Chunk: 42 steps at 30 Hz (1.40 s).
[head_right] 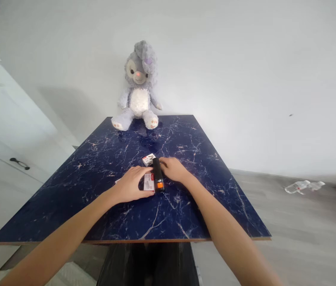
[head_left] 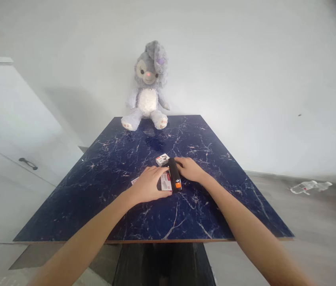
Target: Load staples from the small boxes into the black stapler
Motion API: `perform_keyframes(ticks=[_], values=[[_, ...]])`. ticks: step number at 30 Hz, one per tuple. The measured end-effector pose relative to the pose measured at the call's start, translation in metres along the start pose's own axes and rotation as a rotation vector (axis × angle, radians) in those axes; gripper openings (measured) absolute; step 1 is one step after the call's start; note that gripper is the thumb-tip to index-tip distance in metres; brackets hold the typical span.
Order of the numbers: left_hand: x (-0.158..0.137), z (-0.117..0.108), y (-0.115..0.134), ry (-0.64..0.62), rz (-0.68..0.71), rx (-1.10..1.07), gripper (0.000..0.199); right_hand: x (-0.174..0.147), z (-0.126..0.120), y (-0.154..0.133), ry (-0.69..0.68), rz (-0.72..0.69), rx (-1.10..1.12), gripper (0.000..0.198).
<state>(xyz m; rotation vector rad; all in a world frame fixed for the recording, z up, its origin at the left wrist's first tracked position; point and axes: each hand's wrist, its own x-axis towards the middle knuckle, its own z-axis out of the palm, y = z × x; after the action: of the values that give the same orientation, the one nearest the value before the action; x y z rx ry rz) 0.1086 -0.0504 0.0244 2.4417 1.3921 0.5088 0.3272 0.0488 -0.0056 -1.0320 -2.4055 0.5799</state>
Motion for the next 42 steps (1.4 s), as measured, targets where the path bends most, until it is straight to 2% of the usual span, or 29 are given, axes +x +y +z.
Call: perform_keyframes(ticks=[4, 7, 14, 19, 21, 24, 27, 29, 31, 35, 38, 42], values=[[-0.001, 0.001, 0.0, 0.002, 0.015, 0.039, 0.094, -0.001, -0.001, -0.004, 0.0, 0.012, -0.006, 0.022], [-0.001, 0.002, -0.001, -0.021, 0.009, 0.036, 0.096, -0.003, -0.009, -0.011, -0.03, 0.06, -0.015, 0.018], [0.0, 0.006, -0.004, -0.019, -0.042, 0.002, 0.105, -0.012, -0.035, -0.023, -0.283, 0.195, 0.12, 0.036], [0.001, 0.009, -0.007, -0.022, -0.029, -0.009, 0.107, -0.012, -0.036, -0.026, -0.306, 0.15, 0.004, 0.021], [0.001, 0.008, -0.007, -0.038, -0.012, 0.003, 0.108, -0.012, -0.034, -0.026, -0.324, 0.13, -0.019, 0.021], [-0.002, -0.005, -0.009, -0.102, 0.002, 0.013, 0.11, -0.012, -0.035, -0.027, -0.347, 0.126, -0.007, 0.023], [-0.012, -0.03, -0.02, -0.178, -0.02, 0.023, 0.101, -0.012, -0.036, -0.027, -0.357, 0.12, 0.035, 0.02], [-0.02, -0.048, -0.031, -0.21, -0.117, 0.073, 0.094, -0.012, -0.037, -0.025, -0.382, 0.113, 0.06, 0.018], [-0.028, -0.062, -0.041, -0.294, -0.22, 0.094, 0.092, -0.012, -0.038, -0.023, -0.414, 0.113, 0.079, 0.017], [-0.034, -0.068, -0.048, -0.469, -0.273, 0.025, 0.088, -0.012, -0.037, -0.02, -0.422, 0.124, 0.118, 0.014], [-0.032, -0.059, -0.043, -0.446, -0.296, 0.037, 0.093, -0.012, -0.035, -0.019, -0.417, 0.127, 0.127, 0.013], [-0.027, -0.051, -0.032, -0.311, -0.297, 0.088, 0.085, -0.012, -0.032, -0.017, -0.409, 0.134, 0.121, 0.017]])
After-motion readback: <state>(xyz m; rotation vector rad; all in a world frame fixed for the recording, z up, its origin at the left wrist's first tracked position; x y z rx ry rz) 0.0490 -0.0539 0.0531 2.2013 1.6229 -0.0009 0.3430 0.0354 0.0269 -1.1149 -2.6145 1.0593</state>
